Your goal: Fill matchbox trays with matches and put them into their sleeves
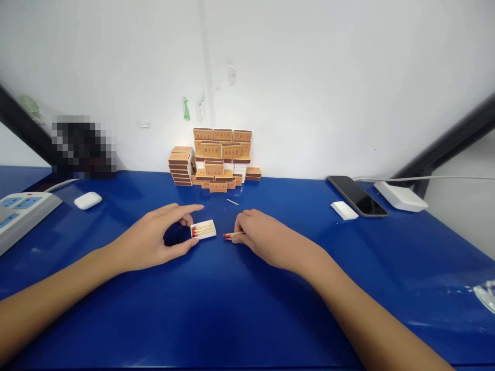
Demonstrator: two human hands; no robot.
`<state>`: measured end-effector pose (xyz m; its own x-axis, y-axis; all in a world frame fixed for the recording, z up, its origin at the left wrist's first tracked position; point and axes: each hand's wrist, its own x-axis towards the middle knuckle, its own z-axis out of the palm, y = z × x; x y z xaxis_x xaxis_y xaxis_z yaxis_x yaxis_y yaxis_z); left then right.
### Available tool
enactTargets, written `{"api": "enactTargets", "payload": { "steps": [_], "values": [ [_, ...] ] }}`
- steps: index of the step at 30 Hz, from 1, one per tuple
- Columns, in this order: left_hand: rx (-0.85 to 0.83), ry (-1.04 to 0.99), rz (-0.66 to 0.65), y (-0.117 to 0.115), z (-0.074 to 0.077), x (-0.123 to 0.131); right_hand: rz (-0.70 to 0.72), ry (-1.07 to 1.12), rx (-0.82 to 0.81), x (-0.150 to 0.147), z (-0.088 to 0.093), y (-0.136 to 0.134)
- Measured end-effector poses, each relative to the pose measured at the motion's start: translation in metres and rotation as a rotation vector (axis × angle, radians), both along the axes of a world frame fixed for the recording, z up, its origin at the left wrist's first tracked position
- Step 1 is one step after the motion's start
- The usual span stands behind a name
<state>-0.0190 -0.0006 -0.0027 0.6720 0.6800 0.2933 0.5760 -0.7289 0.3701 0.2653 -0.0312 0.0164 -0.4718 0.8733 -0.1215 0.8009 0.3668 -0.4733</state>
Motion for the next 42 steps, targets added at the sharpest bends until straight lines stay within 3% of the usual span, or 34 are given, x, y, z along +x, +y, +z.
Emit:
{"api": "enactTargets", "payload": {
  "steps": [11,16,20,25,30,42],
  "values": [
    [0.007,0.000,-0.016,-0.002,-0.002,0.001,0.075,-0.114,0.107,-0.001,-0.003,-0.003],
    [-0.003,-0.010,-0.020,-0.003,-0.003,0.002,0.134,-0.187,0.236,0.002,-0.008,-0.002],
    [0.004,-0.008,-0.030,-0.004,-0.002,0.002,0.111,-0.188,0.343,0.006,-0.014,0.004],
    [-0.006,0.005,-0.030,-0.005,0.000,0.002,0.085,-0.189,0.302,0.005,-0.008,0.004],
    [-0.006,0.010,-0.022,-0.005,-0.001,0.002,0.150,-0.321,0.315,0.002,-0.002,-0.004],
    [0.018,0.011,-0.022,-0.005,-0.001,0.002,0.102,-0.516,0.542,0.004,-0.005,-0.003]
  ]
}}
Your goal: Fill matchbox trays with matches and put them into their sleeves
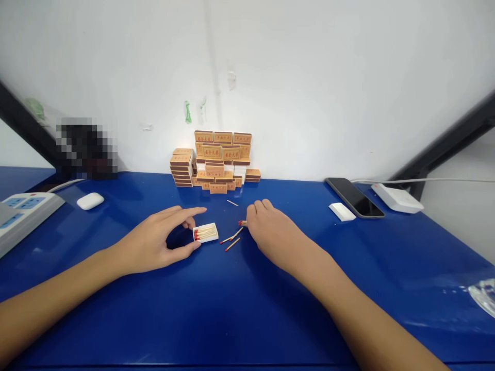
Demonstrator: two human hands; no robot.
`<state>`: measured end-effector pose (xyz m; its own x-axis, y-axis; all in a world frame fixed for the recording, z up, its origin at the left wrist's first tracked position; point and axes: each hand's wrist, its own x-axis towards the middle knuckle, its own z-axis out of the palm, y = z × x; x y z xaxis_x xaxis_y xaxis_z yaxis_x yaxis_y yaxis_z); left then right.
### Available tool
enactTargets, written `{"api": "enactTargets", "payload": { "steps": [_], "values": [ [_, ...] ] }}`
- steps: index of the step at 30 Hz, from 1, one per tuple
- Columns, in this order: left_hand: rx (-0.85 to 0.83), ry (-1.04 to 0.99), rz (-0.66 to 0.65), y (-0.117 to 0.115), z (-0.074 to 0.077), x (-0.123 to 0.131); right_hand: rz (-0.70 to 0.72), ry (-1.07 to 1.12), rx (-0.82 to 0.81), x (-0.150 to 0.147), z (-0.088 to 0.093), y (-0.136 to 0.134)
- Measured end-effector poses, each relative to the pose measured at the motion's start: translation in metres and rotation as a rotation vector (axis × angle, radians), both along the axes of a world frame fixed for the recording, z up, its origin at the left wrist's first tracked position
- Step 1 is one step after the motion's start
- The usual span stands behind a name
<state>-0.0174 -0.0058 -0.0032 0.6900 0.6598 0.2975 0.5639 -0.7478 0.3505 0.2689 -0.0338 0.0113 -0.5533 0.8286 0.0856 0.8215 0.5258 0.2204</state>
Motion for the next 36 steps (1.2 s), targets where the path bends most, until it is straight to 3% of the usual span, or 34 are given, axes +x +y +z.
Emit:
{"api": "enactTargets", "payload": {
  "steps": [6,12,17,21,29,36],
  "values": [
    [-0.031,-0.024,-0.028,-0.003,-0.003,0.002,-0.078,0.022,0.066,-0.005,0.005,0.003],
    [-0.057,-0.028,-0.045,-0.006,-0.002,0.005,0.136,0.241,0.021,-0.036,0.000,-0.007],
    [-0.037,-0.027,-0.052,-0.007,-0.002,0.006,0.213,0.208,0.070,-0.054,-0.015,-0.007],
    [-0.022,-0.026,-0.053,-0.006,0.000,0.005,0.239,0.217,0.037,-0.051,-0.019,-0.002],
    [-0.010,-0.021,-0.037,-0.003,0.000,0.003,0.231,0.301,0.043,-0.041,-0.005,-0.001],
    [-0.015,-0.015,-0.028,-0.002,0.000,0.002,0.242,0.367,0.008,-0.040,-0.009,0.000]
  ]
}}
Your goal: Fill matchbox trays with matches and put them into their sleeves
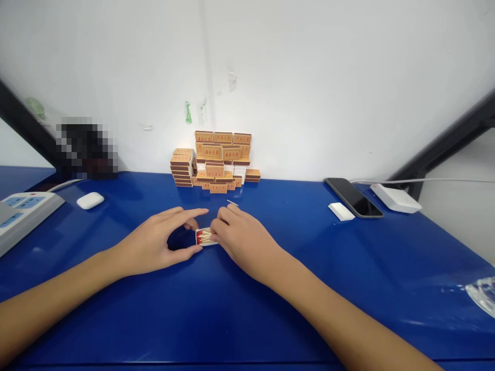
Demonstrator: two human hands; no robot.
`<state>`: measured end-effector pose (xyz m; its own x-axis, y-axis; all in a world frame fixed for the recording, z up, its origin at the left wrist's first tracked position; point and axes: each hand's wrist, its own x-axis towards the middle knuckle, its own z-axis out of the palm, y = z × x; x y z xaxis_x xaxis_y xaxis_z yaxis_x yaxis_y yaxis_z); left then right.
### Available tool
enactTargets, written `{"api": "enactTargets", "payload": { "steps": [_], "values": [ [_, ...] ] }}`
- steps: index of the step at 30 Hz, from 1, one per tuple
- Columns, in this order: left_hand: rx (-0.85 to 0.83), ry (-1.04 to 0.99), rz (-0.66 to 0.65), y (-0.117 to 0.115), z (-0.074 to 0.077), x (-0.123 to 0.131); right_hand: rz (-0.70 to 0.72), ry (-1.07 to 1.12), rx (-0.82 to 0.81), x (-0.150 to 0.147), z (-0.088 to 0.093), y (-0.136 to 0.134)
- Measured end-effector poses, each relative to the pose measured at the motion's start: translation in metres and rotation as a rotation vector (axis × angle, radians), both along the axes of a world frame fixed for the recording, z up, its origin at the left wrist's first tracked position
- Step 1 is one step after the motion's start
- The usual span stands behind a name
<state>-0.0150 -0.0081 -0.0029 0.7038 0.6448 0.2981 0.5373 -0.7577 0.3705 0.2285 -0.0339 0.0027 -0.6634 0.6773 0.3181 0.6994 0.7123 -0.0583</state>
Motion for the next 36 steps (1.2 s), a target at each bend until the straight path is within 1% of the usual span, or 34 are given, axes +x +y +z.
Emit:
{"api": "enactTargets", "payload": {
  "steps": [2,6,9,12,20,24,27,30,36],
  "values": [
    [-0.002,0.003,0.005,0.001,0.001,-0.001,-0.023,0.007,-0.015,0.004,0.001,0.001],
    [0.002,0.009,0.013,0.002,0.000,-0.001,-0.058,0.032,-0.116,0.013,0.003,0.003],
    [0.004,0.010,0.012,0.003,-0.001,-0.001,-0.065,0.035,-0.167,0.014,0.003,0.002],
    [-0.004,0.022,0.014,0.003,-0.001,-0.001,-0.082,0.026,-0.163,0.010,0.003,0.001],
    [0.009,0.016,0.003,0.002,-0.001,-0.001,-0.088,-0.062,-0.069,0.005,0.001,0.000],
    [0.015,0.017,0.011,0.003,-0.002,-0.002,-0.094,0.020,-0.074,0.008,0.004,-0.003],
    [0.021,0.017,0.016,0.003,-0.001,-0.002,-0.057,0.092,-0.101,0.008,0.004,-0.004],
    [0.028,0.015,0.016,0.002,0.001,-0.001,-0.025,0.096,-0.126,0.006,0.001,-0.004],
    [0.044,0.009,0.001,0.002,0.001,-0.001,-0.042,0.097,-0.134,0.004,-0.001,-0.004]
  ]
}}
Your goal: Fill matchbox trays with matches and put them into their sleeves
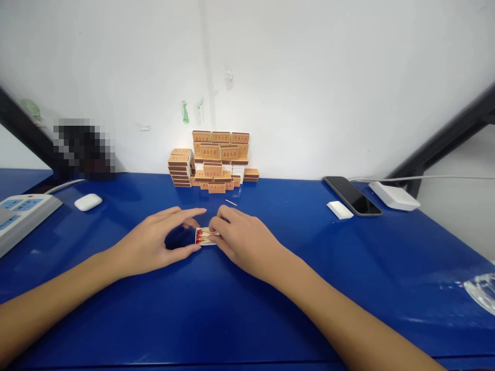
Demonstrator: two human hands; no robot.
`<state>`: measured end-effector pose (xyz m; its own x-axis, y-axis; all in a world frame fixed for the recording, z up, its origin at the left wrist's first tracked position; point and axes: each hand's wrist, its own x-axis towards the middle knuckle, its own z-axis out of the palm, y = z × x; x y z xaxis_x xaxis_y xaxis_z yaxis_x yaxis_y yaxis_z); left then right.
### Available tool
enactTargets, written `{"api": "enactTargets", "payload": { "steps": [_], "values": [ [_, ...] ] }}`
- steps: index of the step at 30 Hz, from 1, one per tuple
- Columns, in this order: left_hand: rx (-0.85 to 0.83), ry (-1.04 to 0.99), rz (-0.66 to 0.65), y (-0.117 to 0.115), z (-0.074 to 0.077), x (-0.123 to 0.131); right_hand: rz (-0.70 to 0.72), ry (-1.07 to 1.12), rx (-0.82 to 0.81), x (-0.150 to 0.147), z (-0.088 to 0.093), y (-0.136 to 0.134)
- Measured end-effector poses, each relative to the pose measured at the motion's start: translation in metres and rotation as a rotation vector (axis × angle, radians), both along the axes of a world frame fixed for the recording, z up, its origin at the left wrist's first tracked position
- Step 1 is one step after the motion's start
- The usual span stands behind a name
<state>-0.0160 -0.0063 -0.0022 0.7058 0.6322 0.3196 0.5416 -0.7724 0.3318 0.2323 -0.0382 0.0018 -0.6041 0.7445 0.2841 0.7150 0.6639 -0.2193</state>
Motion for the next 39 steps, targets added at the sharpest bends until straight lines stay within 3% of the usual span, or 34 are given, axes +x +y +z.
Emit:
{"api": "enactTargets", "payload": {
  "steps": [20,23,27,30,39],
  "values": [
    [0.032,-0.008,-0.008,-0.003,0.002,0.000,-0.056,0.015,0.031,0.004,0.005,0.001],
    [0.032,-0.011,0.029,0.002,0.003,-0.002,-0.061,0.073,-0.053,0.022,0.015,0.007],
    [0.050,-0.049,0.070,0.006,0.003,-0.004,0.031,0.101,-0.354,0.045,0.023,0.013],
    [0.026,-0.034,0.077,0.007,0.002,-0.005,0.042,0.110,-0.472,0.050,0.022,0.016],
    [0.023,-0.039,0.076,0.007,0.003,-0.006,-0.081,0.035,-0.413,0.055,0.015,0.027]
  ]
}}
